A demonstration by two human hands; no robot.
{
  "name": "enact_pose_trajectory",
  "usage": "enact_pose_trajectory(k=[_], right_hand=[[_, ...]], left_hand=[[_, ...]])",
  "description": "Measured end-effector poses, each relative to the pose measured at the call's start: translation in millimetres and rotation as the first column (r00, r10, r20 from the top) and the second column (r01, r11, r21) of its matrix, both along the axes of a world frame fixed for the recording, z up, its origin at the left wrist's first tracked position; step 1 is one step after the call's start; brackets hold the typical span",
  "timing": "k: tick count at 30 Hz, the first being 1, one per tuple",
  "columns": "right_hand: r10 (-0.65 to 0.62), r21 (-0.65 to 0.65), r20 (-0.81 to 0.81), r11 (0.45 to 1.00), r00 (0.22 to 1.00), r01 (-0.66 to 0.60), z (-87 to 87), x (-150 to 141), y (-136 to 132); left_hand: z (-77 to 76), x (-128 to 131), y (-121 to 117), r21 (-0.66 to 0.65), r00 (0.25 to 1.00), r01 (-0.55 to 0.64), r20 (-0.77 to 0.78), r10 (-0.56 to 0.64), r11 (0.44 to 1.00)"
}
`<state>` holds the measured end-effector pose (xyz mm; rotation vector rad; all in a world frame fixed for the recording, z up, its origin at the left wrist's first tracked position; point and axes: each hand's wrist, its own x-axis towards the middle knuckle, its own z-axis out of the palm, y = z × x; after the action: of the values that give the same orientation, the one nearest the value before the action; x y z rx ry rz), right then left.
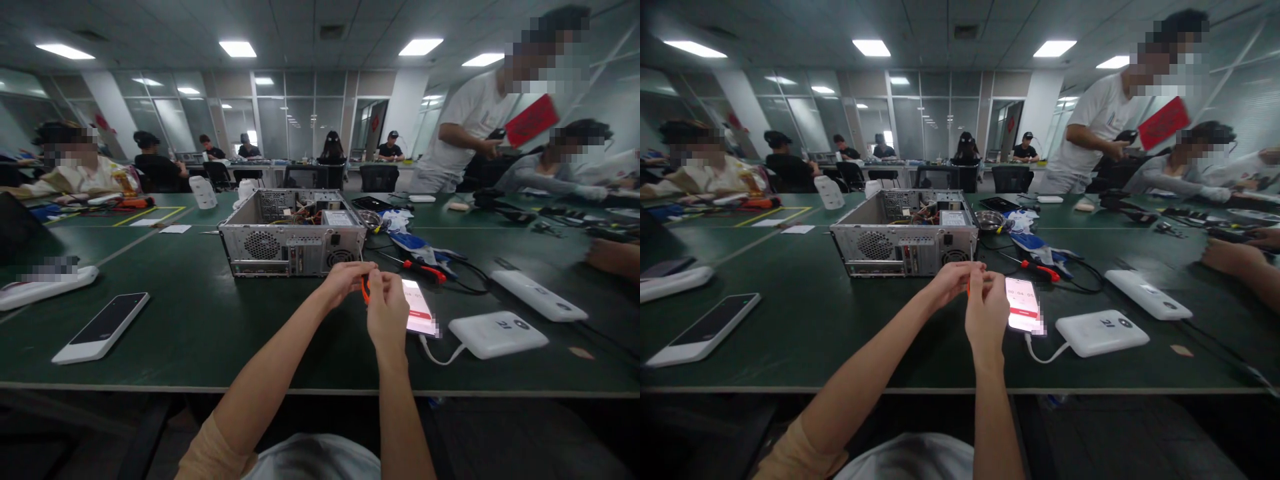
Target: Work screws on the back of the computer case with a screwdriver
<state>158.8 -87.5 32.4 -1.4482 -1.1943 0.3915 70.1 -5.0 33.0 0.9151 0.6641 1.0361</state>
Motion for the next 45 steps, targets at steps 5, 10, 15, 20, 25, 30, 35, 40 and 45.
enact_pose_trajectory(k=[5, 10, 15, 20, 25, 30, 35, 40, 45], right_hand=[[-0.029, 0.133, 0.134, 0.991, 0.991, 0.011, -9.5, 7.3, 1.1], [0.035, 0.095, -0.065, 0.995, 0.997, -0.029, -8.6, 5.3, 2.7], [0.099, 0.085, -0.329, 0.994, 0.939, -0.074, -2.1, 0.8, 7.8], [0.03, 0.075, -0.284, 0.997, 0.959, -0.009, -3.1, 4.2, 8.3], [-0.099, 0.256, -0.04, 0.961, 0.994, 0.106, -4.6, 1.1, 4.6], [-0.119, 0.187, -0.104, 0.973, 0.987, 0.137, -1.0, -5.0, 6.1], [-0.183, 0.075, -0.102, 0.979, 0.978, 0.191, 4.9, -1.9, 8.1], [-0.205, 0.001, 0.044, 0.979, 0.978, 0.205, 10.6, 8.9, 5.6], [-0.139, 0.128, 0.057, 0.983, 0.989, 0.131, 4.3, 11.4, 3.5]], left_hand=[[-1.1, 10.1, -3.2, 0.029, 0.999, -0.032, 0.039, 0.031, 0.999], [4.6, 6.2, -5.0, -0.032, 0.998, -0.064, -0.025, 0.063, 0.997], [8.5, -2.7, -6.5, -0.077, 0.998, 0.056, 0.036, -0.053, 0.995], [6.7, -0.6, -6.2, -0.022, 0.999, 0.022, 0.03, -0.021, 1.0], [6.0, 2.9, -3.3, -0.008, 0.996, -0.091, 0.0, 0.091, 0.996], [9.1, 0.1, -4.7, -0.024, 0.997, -0.079, 0.001, 0.08, 0.997], [10.7, -2.2, -7.2, -0.055, 0.997, 0.064, 0.051, -0.061, 0.996], [3.4, -0.3, -4.8, 0.003, 1.0, -0.014, 0.013, 0.014, 1.0], [1.7, 3.5, -2.0, 0.016, 0.998, -0.067, -0.018, 0.067, 0.998]])
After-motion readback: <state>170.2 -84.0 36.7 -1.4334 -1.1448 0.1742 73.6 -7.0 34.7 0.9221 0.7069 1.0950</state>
